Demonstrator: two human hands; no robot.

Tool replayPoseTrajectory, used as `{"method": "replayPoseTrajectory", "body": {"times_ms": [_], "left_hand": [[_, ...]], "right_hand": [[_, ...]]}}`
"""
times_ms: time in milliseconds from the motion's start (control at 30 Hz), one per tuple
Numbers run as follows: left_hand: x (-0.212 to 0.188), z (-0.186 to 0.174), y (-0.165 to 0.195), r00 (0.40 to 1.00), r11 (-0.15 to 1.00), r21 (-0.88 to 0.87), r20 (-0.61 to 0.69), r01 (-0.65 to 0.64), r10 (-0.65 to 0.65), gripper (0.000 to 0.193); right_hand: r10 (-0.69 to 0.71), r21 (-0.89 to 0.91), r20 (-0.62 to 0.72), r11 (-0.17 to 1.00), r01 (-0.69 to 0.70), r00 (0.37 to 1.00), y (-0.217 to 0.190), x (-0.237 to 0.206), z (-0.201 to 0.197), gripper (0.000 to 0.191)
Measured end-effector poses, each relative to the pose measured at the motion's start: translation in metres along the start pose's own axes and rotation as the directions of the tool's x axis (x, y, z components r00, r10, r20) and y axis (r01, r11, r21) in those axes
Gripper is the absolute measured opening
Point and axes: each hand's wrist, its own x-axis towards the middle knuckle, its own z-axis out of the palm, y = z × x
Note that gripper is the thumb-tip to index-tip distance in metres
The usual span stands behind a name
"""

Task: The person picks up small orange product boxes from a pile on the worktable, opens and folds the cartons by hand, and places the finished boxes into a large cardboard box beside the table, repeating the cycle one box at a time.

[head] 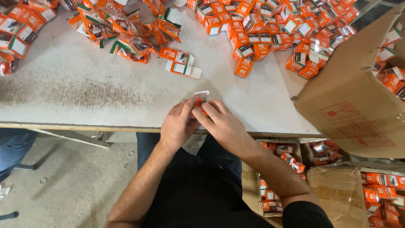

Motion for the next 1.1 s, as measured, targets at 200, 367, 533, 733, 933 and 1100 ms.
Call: {"method": "replayPoseTrajectory", "body": {"times_ms": [200,367,533,733,933,1100], "left_hand": [[0.003,-0.003,0.004,1.0,0.995,0.097,-0.002,0.017,-0.017,0.064],[0.003,-0.003,0.005,1.0,0.995,0.098,0.025,0.015,-0.018,0.062],[-0.002,-0.003,0.004,0.999,0.99,0.14,0.01,-0.034,0.033,0.055],[0.003,-0.002,0.006,0.999,0.978,0.206,0.048,-0.01,0.001,0.05],[0.004,0.0,0.007,0.997,0.987,0.156,0.054,0.048,-0.057,0.047],[-0.003,0.001,0.003,0.995,0.989,0.141,0.078,0.044,-0.056,0.052]], "right_hand": [[0.145,0.229,-0.114,0.966,-0.117,0.983,0.02,-0.004,0.014,0.038],[-0.022,-0.027,-0.165,0.999,0.018,0.986,0.026,-0.014,0.031,0.036],[0.081,-0.048,-0.107,0.995,-0.087,0.991,0.03,-0.021,0.042,0.041],[0.028,0.076,-0.148,0.997,-0.017,0.989,0.033,-0.028,0.059,0.059],[-0.008,0.019,-0.409,1.0,0.018,0.912,0.03,-0.048,0.06,0.043],[0.0,-0.102,-0.249,0.994,-0.026,0.969,0.027,-0.045,0.061,0.04]]}}
